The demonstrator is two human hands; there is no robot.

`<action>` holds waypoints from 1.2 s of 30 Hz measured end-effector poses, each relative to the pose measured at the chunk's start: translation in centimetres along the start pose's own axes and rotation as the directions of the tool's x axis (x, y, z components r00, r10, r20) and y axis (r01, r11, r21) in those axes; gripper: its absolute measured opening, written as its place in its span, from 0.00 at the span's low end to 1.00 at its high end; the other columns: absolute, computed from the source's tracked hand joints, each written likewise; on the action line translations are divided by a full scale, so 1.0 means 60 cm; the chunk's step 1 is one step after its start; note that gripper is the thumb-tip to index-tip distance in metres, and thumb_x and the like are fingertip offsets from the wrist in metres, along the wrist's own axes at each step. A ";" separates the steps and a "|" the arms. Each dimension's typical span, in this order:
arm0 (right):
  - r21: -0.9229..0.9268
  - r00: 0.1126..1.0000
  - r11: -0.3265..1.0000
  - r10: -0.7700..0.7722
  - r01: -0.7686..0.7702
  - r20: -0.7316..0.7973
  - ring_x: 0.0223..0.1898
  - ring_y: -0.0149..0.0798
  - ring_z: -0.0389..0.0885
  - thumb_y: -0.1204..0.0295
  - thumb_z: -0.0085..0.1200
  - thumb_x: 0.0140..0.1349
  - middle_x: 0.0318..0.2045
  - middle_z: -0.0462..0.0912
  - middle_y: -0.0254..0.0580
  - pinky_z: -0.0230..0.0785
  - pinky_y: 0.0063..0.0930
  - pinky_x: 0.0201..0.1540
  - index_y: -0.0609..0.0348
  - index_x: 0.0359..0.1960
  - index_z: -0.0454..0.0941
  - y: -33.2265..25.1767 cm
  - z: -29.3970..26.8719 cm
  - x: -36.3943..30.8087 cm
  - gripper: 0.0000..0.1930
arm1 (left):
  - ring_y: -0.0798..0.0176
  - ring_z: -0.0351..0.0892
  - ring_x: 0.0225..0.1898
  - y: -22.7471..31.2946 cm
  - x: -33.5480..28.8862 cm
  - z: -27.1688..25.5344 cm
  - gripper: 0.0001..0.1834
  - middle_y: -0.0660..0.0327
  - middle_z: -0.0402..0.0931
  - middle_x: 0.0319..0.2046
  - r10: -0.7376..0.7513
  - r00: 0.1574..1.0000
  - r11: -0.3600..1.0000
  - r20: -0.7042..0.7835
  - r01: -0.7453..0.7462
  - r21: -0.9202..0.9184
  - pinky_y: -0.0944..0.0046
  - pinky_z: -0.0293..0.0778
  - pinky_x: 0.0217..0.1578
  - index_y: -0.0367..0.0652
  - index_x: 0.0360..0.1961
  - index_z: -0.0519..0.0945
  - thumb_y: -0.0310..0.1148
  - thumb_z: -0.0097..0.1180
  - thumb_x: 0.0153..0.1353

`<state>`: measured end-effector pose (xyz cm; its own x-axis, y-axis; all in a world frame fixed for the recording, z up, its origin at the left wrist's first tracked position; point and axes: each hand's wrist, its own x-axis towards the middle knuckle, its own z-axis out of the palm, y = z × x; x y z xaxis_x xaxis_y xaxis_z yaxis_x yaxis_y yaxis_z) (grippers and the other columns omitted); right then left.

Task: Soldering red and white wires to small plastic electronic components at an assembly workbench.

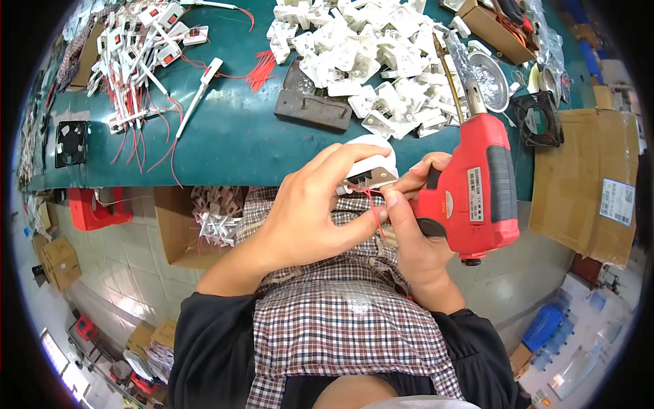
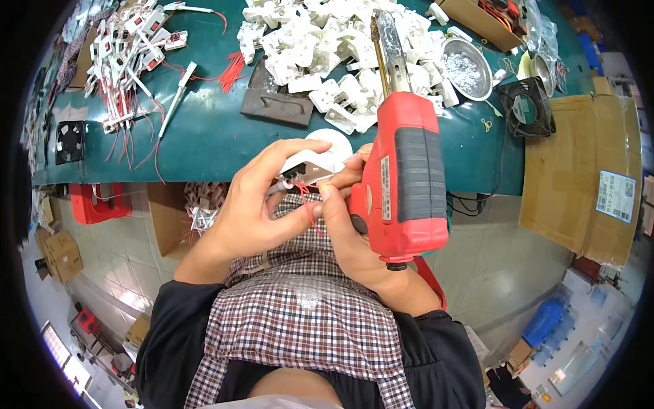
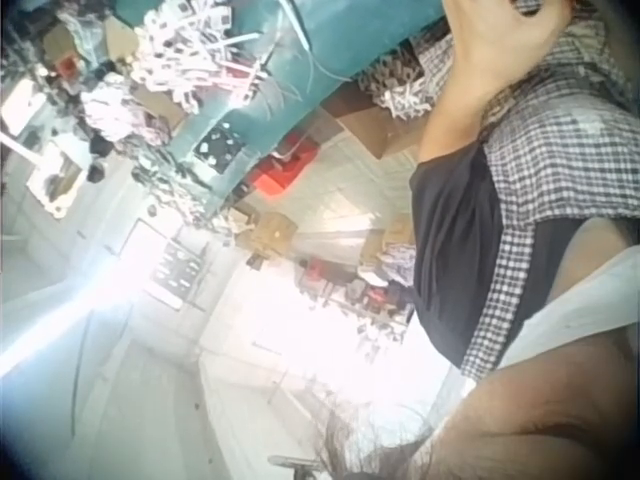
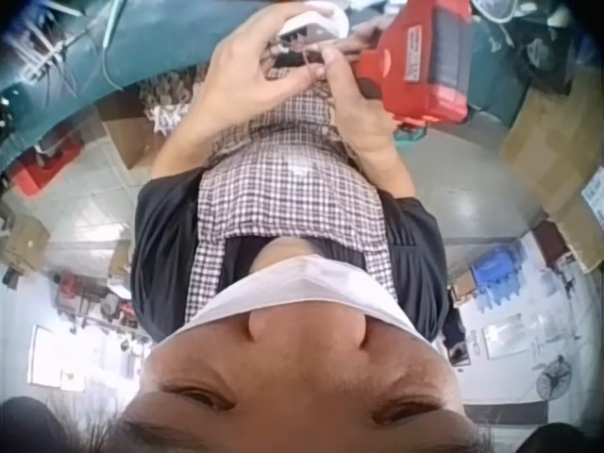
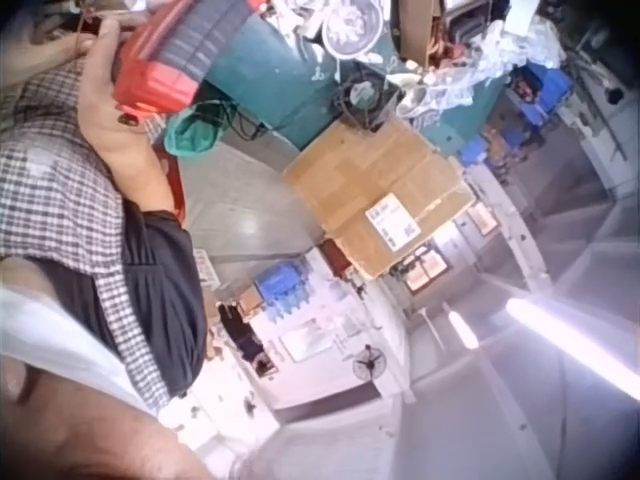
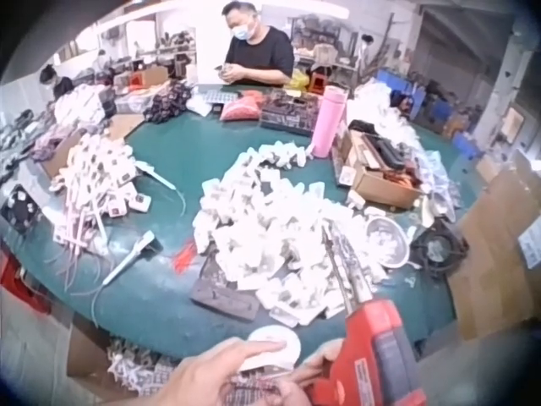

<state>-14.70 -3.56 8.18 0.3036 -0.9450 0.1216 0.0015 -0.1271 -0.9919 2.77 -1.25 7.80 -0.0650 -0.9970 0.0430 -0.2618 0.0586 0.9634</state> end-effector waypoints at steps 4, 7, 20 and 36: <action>0.031 0.999 1.000 0.009 -0.007 -0.046 0.42 0.32 0.82 0.90 0.56 0.60 0.50 0.68 0.42 0.78 0.25 0.44 0.63 0.60 0.62 0.007 0.002 -0.004 0.28 | 0.57 0.80 0.55 0.001 0.001 -0.009 0.29 0.52 0.78 0.54 -0.018 0.998 0.999 0.059 0.020 -0.044 0.60 0.74 0.56 0.39 0.60 0.76 0.31 0.69 0.56; -0.007 0.999 1.000 -0.027 0.027 -0.044 0.42 0.32 0.82 0.90 0.56 0.60 0.50 0.68 0.43 0.78 0.25 0.44 0.62 0.60 0.61 0.012 -0.001 -0.008 0.28 | 0.58 0.80 0.53 -0.007 -0.001 0.001 0.25 0.52 0.79 0.52 -0.017 1.000 0.995 0.022 0.019 -0.100 0.61 0.73 0.55 0.39 0.59 0.77 0.33 0.66 0.61; -0.165 0.995 0.981 -0.098 0.101 0.025 0.42 0.30 0.81 0.89 0.56 0.61 0.51 0.68 0.43 0.76 0.23 0.45 0.63 0.60 0.61 0.016 -0.016 -0.005 0.26 | 0.73 0.80 0.36 -0.013 -0.009 0.009 0.16 0.60 0.84 0.39 -0.178 0.981 0.933 -0.075 0.144 -0.330 0.70 0.76 0.35 0.39 0.46 0.80 0.30 0.71 0.60; -0.276 1.000 0.961 -0.014 0.012 -0.006 0.37 0.30 0.79 0.77 0.54 0.71 0.44 0.76 0.41 0.77 0.31 0.47 0.63 0.61 0.67 0.021 -0.055 -0.029 0.19 | 0.62 0.85 0.30 -0.056 -0.005 0.031 0.12 0.59 0.83 0.31 0.048 0.892 0.992 -0.450 0.010 0.126 0.66 0.79 0.32 0.41 0.33 0.82 0.21 0.72 0.47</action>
<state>-18.34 -3.09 6.82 0.2973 -0.9450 0.1362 -0.2574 -0.2167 -0.9417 1.85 -1.04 4.07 0.3627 -0.9093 0.2042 -0.3820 0.0548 0.9226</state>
